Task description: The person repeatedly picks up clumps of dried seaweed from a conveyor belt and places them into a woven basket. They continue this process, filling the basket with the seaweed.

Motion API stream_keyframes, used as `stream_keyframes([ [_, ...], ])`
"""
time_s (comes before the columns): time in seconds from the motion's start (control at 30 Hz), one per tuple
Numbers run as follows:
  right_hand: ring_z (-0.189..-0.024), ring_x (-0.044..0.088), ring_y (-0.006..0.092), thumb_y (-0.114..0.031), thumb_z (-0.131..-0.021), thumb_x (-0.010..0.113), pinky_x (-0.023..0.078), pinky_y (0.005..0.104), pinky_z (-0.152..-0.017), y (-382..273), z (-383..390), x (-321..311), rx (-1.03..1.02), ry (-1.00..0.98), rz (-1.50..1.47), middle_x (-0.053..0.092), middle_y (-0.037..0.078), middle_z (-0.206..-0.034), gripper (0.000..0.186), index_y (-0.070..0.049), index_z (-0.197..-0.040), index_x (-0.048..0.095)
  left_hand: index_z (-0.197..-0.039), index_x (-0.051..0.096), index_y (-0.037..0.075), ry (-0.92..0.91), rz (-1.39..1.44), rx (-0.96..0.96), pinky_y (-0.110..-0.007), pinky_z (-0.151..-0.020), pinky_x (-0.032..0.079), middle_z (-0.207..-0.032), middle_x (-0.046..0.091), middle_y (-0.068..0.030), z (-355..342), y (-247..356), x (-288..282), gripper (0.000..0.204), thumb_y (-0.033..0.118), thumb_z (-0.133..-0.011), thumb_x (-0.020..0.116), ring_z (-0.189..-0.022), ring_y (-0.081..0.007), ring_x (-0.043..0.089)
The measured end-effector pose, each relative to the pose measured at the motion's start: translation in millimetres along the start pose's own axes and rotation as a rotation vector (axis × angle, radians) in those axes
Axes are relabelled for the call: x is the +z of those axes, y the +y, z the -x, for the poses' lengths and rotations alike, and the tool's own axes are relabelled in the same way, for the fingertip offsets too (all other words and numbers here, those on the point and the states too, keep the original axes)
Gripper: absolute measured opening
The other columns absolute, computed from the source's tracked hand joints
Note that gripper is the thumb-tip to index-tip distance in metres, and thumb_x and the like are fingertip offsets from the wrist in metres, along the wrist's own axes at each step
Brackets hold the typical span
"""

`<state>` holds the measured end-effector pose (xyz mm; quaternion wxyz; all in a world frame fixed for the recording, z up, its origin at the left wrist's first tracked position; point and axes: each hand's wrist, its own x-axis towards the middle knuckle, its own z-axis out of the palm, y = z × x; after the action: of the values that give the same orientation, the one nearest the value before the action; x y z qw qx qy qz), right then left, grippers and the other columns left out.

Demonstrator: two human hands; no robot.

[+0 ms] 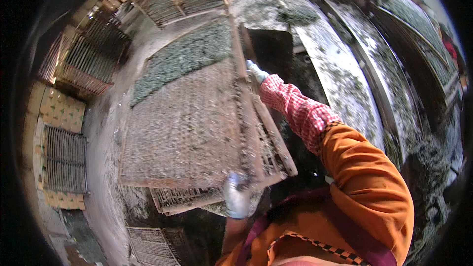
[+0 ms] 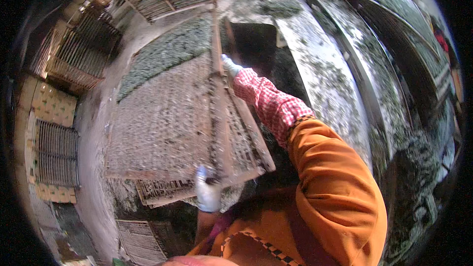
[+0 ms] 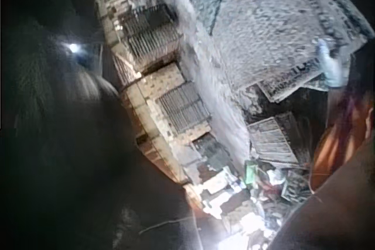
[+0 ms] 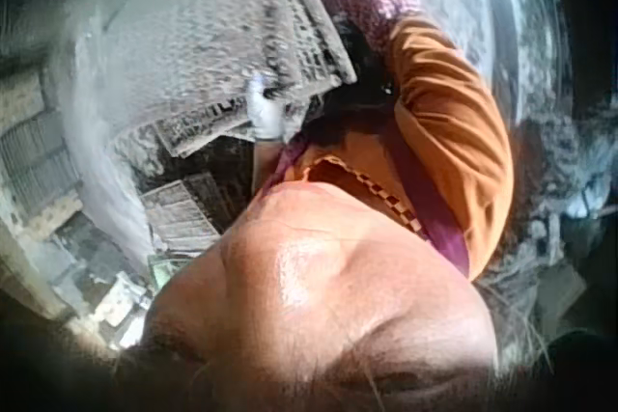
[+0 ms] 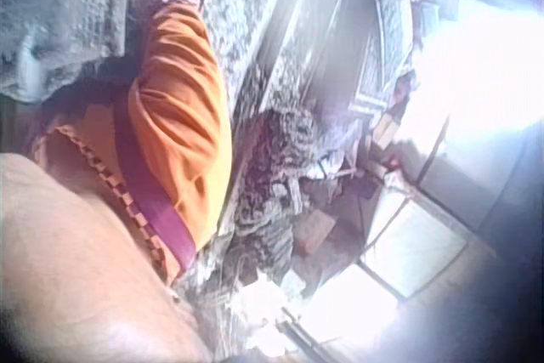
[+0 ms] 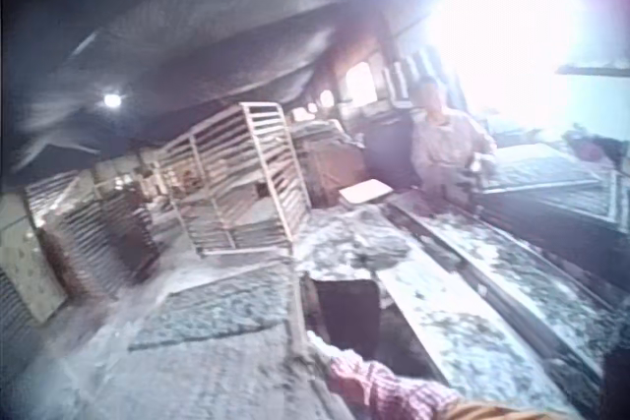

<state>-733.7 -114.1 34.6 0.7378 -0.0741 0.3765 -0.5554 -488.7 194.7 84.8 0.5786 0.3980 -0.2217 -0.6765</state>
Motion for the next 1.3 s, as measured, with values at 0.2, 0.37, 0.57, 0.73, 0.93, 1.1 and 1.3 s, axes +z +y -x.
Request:
stream_keyframes([
  [0.2, -0.111, 0.053, 0.0273, -0.056, -0.076, 0.069, 0.043, 0.0433, -0.092, -12.9, -43.2, 26.5, -0.086, 0.135, 0.603, 0.056, 0.016, -0.124, 0.073, -0.003, -0.124, 0.056, -0.125, 0.049, -0.002, -0.102, 0.199, -0.226, -0.042, -0.100, 0.041, -0.126, 0.054, -0.0141, -17.3, -51.4, -74.0, 0.037, 0.015, -0.092, 0.052, -0.114, -0.0269, 0.052],
  [0.37, -0.104, 0.057, 0.0202, -0.045, -0.078, 0.072, 0.043, 0.0362, -0.090, -5.8, 14.1, 55.6, -0.230, 0.010, 0.733, 0.064, 0.014, -0.110, 0.058, 0.001, -0.113, 0.062, -0.125, 0.052, 0.001, -0.273, 0.703, -0.350, -0.041, -0.101, 0.040, -0.128, 0.053, -0.0133, 2.5, -52.2, -134.8, 0.041, 0.013, -0.086, 0.058, -0.115, -0.0270, 0.053],
  [0.57, -0.100, 0.061, 0.0193, -0.033, -0.081, 0.071, 0.051, 0.0366, -0.084, 98.3, 176.5, 47.1, -0.024, -0.617, 0.589, 0.064, 0.009, -0.109, 0.054, -0.002, -0.123, 0.055, -0.130, 0.047, 0.003, 0.470, 0.075, -0.135, -0.043, -0.099, 0.040, -0.130, 0.051, -0.0138, 112.9, 24.3, -288.7, 0.049, 0.027, -0.087, 0.055, -0.114, -0.0291, 0.052],
  [0.73, -0.109, 0.058, 0.0318, -0.035, -0.097, 0.046, 0.050, 0.0423, -0.093, 261.4, 234.5, -4.3, 0.738, -1.002, 0.569, 0.054, 0.018, -0.127, 0.053, -0.004, -0.138, 0.036, -0.134, 0.044, 0.005, 0.994, -0.794, -0.088, -0.045, -0.097, 0.040, -0.132, 0.050, -0.0141, 248.4, 133.2, -437.8, 0.057, 0.038, -0.088, 0.054, -0.113, -0.0308, 0.052],
  [0.93, -0.084, 0.064, 0.0191, -0.017, -0.089, 0.060, 0.056, 0.0322, -0.072, 303.4, 234.8, -44.5, 0.814, -1.013, 0.754, 0.064, 0.011, -0.097, 0.039, -0.002, -0.124, 0.051, -0.143, 0.027, 0.007, 1.204, -1.771, -0.116, -0.042, -0.108, 0.025, -0.145, 0.032, -0.0141, 173.7, 170.9, -416.8, 0.067, 0.036, -0.089, 0.055, -0.130, -0.0301, 0.032],
  [1.1, -0.108, 0.057, 0.0181, -0.017, -0.089, 0.062, 0.047, 0.0321, -0.093, 220.2, 216.4, -57.3, 0.602, -0.969, 0.937, 0.058, 0.008, -0.122, 0.050, -0.006, -0.134, 0.044, -0.148, 0.015, 0.009, 0.685, -1.764, 0.441, -0.040, -0.116, 0.009, -0.154, 0.015, -0.0127, 19.9, 45.6, -277.0, 0.078, 0.044, -0.089, 0.053, -0.142, -0.0300, 0.012],
  [1.3, -0.110, 0.058, 0.0173, -0.009, -0.086, 0.064, 0.046, 0.0342, -0.096, 183.9, 234.3, -62.7, 0.040, -0.793, 1.056, 0.061, 0.008, -0.119, 0.042, -0.004, -0.125, 0.052, -0.147, 0.021, 0.009, 0.642, -1.670, 0.654, -0.047, -0.114, 0.015, -0.151, 0.025, -0.0104, -62.1, -9.6, -202.0, 0.071, 0.052, -0.093, 0.039, -0.138, -0.0330, 0.025],
])
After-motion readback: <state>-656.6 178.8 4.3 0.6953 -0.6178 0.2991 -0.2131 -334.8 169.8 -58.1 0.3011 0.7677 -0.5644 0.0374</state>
